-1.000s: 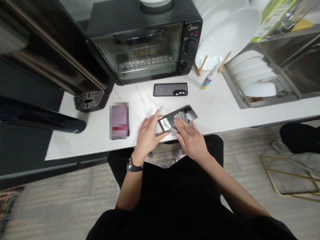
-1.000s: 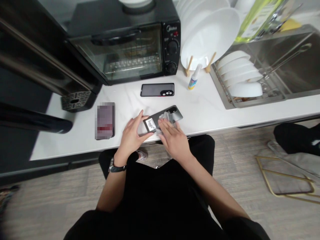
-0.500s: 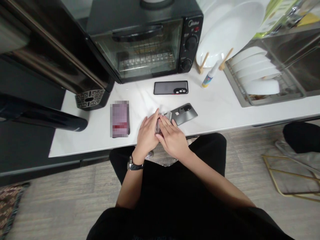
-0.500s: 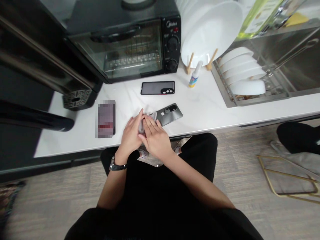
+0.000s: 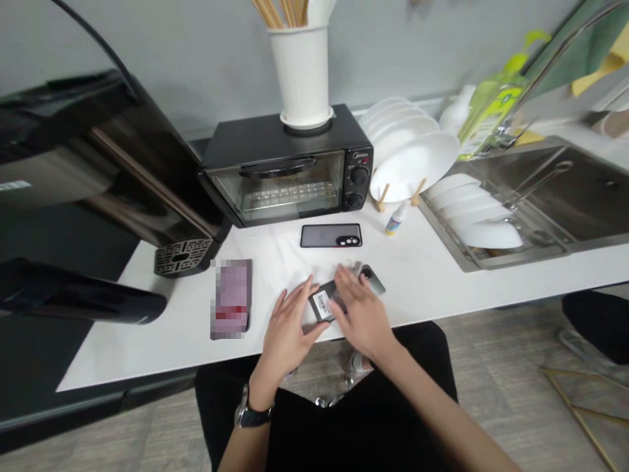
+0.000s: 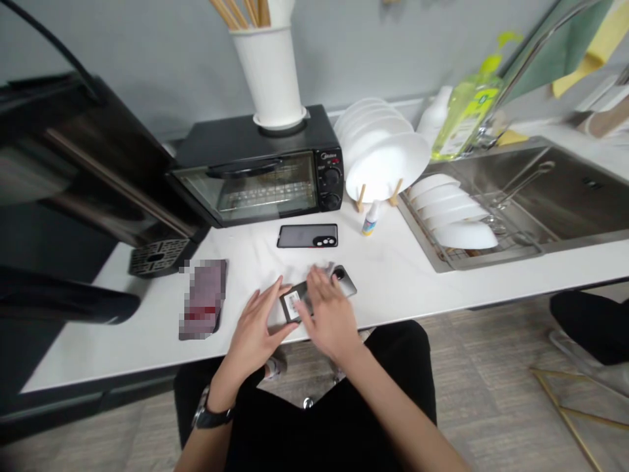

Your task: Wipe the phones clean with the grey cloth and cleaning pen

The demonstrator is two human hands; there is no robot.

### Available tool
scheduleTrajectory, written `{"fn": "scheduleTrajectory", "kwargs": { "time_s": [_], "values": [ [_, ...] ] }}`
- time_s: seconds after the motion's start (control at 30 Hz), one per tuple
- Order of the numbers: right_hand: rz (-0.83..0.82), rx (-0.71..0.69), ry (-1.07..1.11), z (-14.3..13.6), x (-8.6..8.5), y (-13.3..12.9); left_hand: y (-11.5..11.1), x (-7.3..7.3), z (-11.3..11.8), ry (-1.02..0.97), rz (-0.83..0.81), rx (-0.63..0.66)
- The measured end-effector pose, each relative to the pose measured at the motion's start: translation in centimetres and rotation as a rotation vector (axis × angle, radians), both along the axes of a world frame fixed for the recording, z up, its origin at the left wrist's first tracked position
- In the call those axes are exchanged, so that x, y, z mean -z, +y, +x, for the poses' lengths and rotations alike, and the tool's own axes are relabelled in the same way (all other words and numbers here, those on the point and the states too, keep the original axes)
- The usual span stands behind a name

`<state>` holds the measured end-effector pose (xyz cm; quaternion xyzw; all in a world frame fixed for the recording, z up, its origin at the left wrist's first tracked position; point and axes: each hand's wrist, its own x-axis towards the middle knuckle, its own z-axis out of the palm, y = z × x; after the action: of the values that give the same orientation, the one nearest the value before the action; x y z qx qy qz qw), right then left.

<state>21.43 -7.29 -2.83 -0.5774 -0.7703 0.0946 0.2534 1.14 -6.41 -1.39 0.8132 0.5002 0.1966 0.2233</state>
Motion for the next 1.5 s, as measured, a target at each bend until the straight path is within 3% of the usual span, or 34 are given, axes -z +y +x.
{"fn": "scheduleTrajectory", "kwargs": {
  "time_s": [0.1, 0.2, 0.27, 0.37, 0.47, 0.53, 0.67, 0.77, 0.87, 0.93, 1.07, 1.17, 1.23, 1.3, 1.4, 1.5],
  "values": [
    [0.004, -0.095, 0.012, -4.7, -0.4, -1.6, -0.1, 0.7, -0.4, 0.004, 0.031, 0.004],
    [0.017, -0.120, -0.021, -5.9, -0.5, -4.1, -0.2, 0.9, -0.5, 0.017, 0.030, 0.014],
    [0.009, -0.149, -0.053, -4.2, -0.3, -5.3, -0.3, 0.7, -0.3, 0.009, 0.006, -0.002],
    [0.009, -0.097, -0.105, 0.4, 0.5, -5.5, -0.3, 0.2, 0.0, -0.020, -0.018, -0.032],
    [0.051, 0.072, -0.145, 4.3, 1.3, -3.3, -0.1, 0.0, 0.2, -0.039, -0.028, -0.034],
    [0.081, 0.161, -0.154, 4.7, 1.6, -1.3, 0.0, 0.1, 0.2, -0.043, -0.035, -0.034],
    [0.115, 0.120, -0.131, -0.5, 1.4, 0.7, 0.1, 0.7, 0.0, -0.045, -0.036, -0.023],
    [0.125, -0.005, -0.075, -5.4, 1.0, -0.4, 0.0, 1.3, -0.4, -0.031, 0.010, 0.000],
    [0.124, -0.050, -0.004, -6.8, 0.6, -2.7, -0.3, 1.5, -0.7, -0.030, 0.016, 0.011],
    [0.105, -0.088, -0.003, -5.4, 0.5, -4.2, -0.4, 1.3, -0.7, -0.043, -0.004, 0.001],
    [0.093, -0.062, -0.119, 0.5, 1.3, -5.9, -0.4, 0.4, -0.2, -0.066, -0.032, -0.023],
    [0.130, 0.081, -0.205, 4.3, 2.0, -5.0, -0.2, -0.1, 0.1, -0.070, -0.052, -0.028],
    [0.128, 0.154, -0.218, 4.9, 2.0, -3.4, -0.1, -0.3, 0.2, -0.078, -0.069, -0.025],
    [0.116, 0.183, -0.198, 3.6, 1.5, -1.4, -0.1, -0.2, 0.3, -0.087, -0.078, -0.027],
    [0.112, 0.099, -0.136, -0.9, 0.6, 0.5, -0.1, 0.5, 0.2, -0.071, -0.051, -0.021],
    [0.133, -0.026, -0.073, -5.1, 0.1, -0.5, -0.4, 1.5, 0.0, -0.021, 0.020, -0.013]
  ]
}}
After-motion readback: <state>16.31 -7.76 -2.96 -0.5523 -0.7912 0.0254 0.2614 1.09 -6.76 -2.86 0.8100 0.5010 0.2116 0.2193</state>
